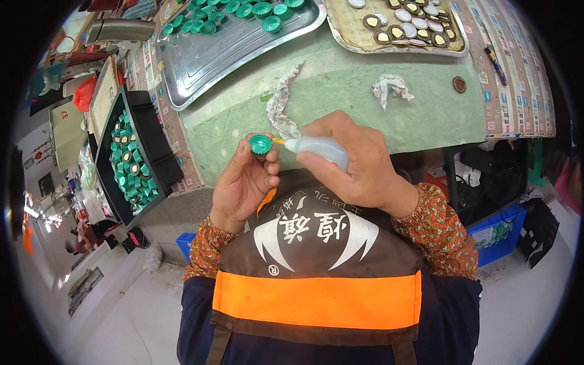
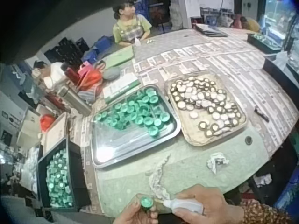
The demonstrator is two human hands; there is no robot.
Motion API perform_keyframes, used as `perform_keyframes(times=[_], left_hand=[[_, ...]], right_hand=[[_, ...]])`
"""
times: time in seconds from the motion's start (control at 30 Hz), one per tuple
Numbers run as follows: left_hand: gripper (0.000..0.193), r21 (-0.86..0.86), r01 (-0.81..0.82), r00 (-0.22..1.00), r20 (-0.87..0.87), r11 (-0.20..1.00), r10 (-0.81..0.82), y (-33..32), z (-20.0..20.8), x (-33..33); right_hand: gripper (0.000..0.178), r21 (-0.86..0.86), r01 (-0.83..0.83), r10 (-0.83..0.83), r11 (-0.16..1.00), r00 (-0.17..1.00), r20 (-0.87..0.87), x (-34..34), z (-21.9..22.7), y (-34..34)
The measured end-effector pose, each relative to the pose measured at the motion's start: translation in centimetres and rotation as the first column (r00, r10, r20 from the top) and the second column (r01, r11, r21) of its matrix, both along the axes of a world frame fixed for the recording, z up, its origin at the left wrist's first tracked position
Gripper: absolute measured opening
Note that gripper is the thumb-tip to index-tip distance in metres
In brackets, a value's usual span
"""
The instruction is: The person repeatedly picks up a green plastic cup, applies glue from a bottle, and presses a small round metallic disc into the cup. They place the assembled units onto a tray. The process is repeated continuously throughout the clip.
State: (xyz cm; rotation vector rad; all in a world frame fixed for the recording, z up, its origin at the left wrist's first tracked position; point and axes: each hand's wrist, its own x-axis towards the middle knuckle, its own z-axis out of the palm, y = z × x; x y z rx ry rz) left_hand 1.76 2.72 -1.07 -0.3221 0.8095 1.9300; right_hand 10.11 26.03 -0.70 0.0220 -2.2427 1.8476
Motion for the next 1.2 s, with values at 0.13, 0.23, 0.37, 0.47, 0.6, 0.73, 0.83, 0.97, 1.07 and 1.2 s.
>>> perform_keyframes(times=[0.13,0.23,0.37,0.47,0.6,0.73,0.83,0.97,1.07,1.2], left_hand=[[0.036,-0.221,0.009,0.964,-0.257,0.975,-0.067,0.0,0.6,-0.1],[0.036,-0.342,-0.04,0.927,-0.363,0.939,-0.093,0.2,1.6,-0.2],[0.038,-0.392,-0.094,0.877,-0.468,0.915,-0.11,-0.1,2.0,-0.4],[0.042,-0.393,-0.117,0.818,-0.559,0.912,-0.136,-0.4,1.7,-0.5],[0.044,-0.379,-0.122,0.791,-0.595,0.917,-0.141,-0.5,1.7,-0.7],[0.044,-0.351,-0.104,0.79,-0.598,0.931,-0.137,-0.4,1.7,-0.8],[0.045,-0.343,-0.099,0.832,-0.543,0.934,-0.111,-0.4,2.1,-0.9],[0.046,-0.326,-0.071,0.852,-0.512,0.943,-0.113,-0.1,2.1,-1.5],[0.048,-0.322,-0.047,0.86,-0.494,0.946,-0.126,0.4,2.3,-1.7],[0.052,-0.317,-0.009,0.87,-0.47,0.948,-0.149,1.6,2.8,-1.7]], right_hand=[[0.027,-0.002,0.011,-0.011,1.0,1.0,0.018,-0.1,-0.1,0.0],[0.026,-0.029,0.045,-0.043,0.999,0.996,0.072,-0.6,-0.2,0.2],[0.026,-0.033,0.092,-0.086,0.995,0.983,0.161,-1.5,-1.1,0.9],[0.028,0.159,0.074,-0.098,0.984,0.985,0.144,-2.0,-1.5,1.5],[0.026,0.311,0.035,-0.071,0.95,0.992,0.105,-2.2,-2.1,1.3],[0.024,0.544,0.091,-0.096,0.834,0.995,-0.021,-2.8,-2.7,1.1],[0.024,0.632,0.177,-0.155,0.755,0.984,-0.092,-3.6,-2.2,2.3],[0.022,0.754,0.372,-0.314,0.541,0.921,-0.23,-6.3,-1.9,8.3],[0.025,0.812,0.371,-0.348,0.451,0.911,-0.223,-8.4,-1.9,11.3],[0.028,0.871,0.313,-0.308,0.379,0.93,-0.201,-10.0,-3.0,12.8]])
